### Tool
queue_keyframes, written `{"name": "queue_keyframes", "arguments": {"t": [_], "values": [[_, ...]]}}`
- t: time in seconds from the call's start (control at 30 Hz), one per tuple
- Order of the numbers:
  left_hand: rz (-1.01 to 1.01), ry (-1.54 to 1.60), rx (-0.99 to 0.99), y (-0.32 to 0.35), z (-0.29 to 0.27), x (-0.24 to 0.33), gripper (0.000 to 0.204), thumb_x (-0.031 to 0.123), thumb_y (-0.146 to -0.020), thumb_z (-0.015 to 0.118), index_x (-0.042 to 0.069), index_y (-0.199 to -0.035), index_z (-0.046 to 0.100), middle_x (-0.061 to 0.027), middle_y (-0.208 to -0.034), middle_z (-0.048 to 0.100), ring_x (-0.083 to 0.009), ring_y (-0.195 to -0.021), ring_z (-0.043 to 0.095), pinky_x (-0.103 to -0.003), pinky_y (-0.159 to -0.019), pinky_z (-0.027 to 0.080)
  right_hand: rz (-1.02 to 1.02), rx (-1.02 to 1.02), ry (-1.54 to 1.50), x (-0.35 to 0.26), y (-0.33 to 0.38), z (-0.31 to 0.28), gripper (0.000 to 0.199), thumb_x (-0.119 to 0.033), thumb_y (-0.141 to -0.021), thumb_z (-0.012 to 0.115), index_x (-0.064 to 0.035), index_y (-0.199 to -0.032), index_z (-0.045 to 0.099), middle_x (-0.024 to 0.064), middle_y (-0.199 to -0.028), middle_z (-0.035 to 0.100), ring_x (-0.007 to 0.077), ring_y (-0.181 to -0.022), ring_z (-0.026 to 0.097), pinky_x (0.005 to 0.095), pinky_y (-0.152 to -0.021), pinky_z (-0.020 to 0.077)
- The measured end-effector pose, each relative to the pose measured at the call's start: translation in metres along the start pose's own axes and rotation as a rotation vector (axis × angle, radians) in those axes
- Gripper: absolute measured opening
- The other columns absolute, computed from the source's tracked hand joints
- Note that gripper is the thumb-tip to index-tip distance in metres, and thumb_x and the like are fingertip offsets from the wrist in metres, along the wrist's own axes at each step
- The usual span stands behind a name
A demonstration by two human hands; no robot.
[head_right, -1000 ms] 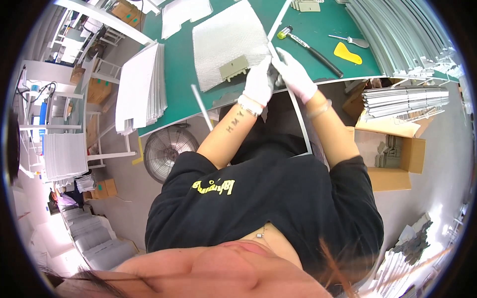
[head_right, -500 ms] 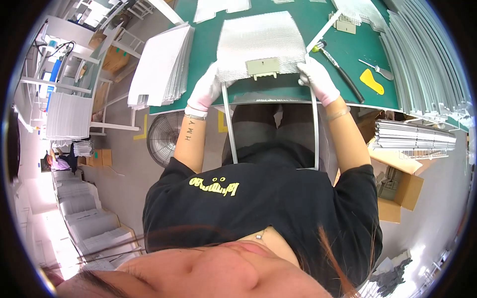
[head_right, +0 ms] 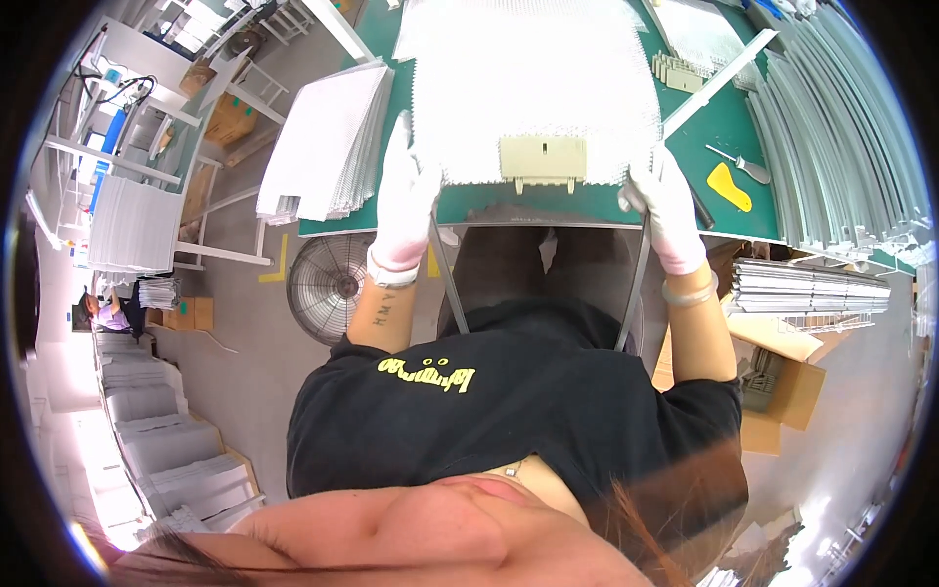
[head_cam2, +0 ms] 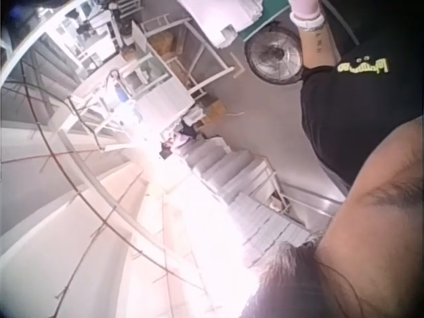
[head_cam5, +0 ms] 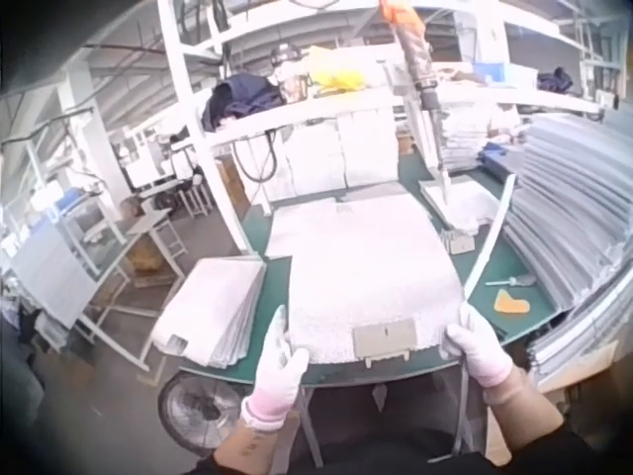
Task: Assembling metal mesh filters using a rubber mallet and an electric screwdriver.
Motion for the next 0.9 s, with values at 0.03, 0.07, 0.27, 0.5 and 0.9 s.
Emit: {"name": "queue_keyframes", "arguments": {"t": [0.03, 0.07, 0.27, 0.5, 0.9], "values": [[-0.184, 0.091, 0.001, 0.002, -0.008, 0.001, 0.054, 0.005, -0.096, 0.064, -0.006, -0.145, 0.044, -0.0002, -0.09, 0.058, -0.0074, -0.079, 0.053, -0.024, -0.075, 0.048, -0.019, 0.01, 0.004, -0.003, 0.004, 0.003, 0.023, -0.02, -0.1, 0.06, -0.0015, -0.112, 0.052, -0.0025, -0.074, 0.043, 0.0077, -0.061, 0.04, 0.0279, -0.065, 0.0447], [-0.366, 0.184, -0.001, 0.007, -0.016, 0.001, 0.049, 0.005, -0.097, 0.063, -0.005, -0.142, 0.047, -0.0003, -0.091, 0.059, -0.0073, -0.078, 0.053, -0.024, -0.074, 0.048, -0.027, 0.008, 0.006, -0.007, 0.01, 0.007, 0.023, -0.02, -0.1, 0.06, -0.0015, -0.112, 0.052, -0.0025, -0.074, 0.043, 0.0077, -0.061, 0.04, 0.0279, -0.065, 0.0447], [-0.136, 0.17, 0.037, 0.048, -0.073, 0.0, 0.031, 0.014, -0.102, 0.055, -0.005, -0.127, 0.054, -0.0072, -0.092, 0.065, -0.0139, -0.07, 0.058, -0.023, -0.067, 0.047, -0.045, -0.097, 0.163, -0.029, 0.018, 0.059, 0.029, -0.017, -0.097, 0.059, 0.001, -0.119, 0.053, 0.0017, -0.082, 0.061, 0.0069, -0.069, 0.051, 0.0228, -0.066, 0.0443], [0.118, 0.043, 0.244, 0.035, -0.099, 0.057, 0.051, 0.005, -0.1, 0.052, -0.009, -0.146, 0.039, -0.0118, -0.122, 0.06, -0.0163, -0.1, 0.059, -0.03, -0.086, 0.05, -0.273, -0.216, 0.053, -0.046, -0.014, 0.105, 0.041, -0.001, -0.092, 0.057, 0.0051, -0.132, 0.05, -0.0001, -0.101, 0.063, 0.0067, -0.078, 0.054, 0.0241, -0.074, 0.0472], [0.199, -0.06, -0.033, -0.122, -0.037, 0.03, 0.008, 0.005, -0.095, 0.066, 0.003, -0.093, 0.059, 0.0055, -0.076, 0.053, -0.0037, -0.069, 0.047, -0.02, -0.061, 0.041, -0.647, 0.197, 0.429, -0.089, -0.082, 0.065, 0.036, -0.009, -0.091, 0.074, -0.0097, -0.072, 0.044, -0.0076, -0.065, 0.042, 0.003, -0.061, 0.035, 0.0225, -0.053, 0.0334]]}}
Point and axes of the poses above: each hand's wrist, its own y-axis away from the middle knuckle, its own z-axis out of the palm, x = y × z, the point moved 5 cm from there along -y, towards the middle knuckle
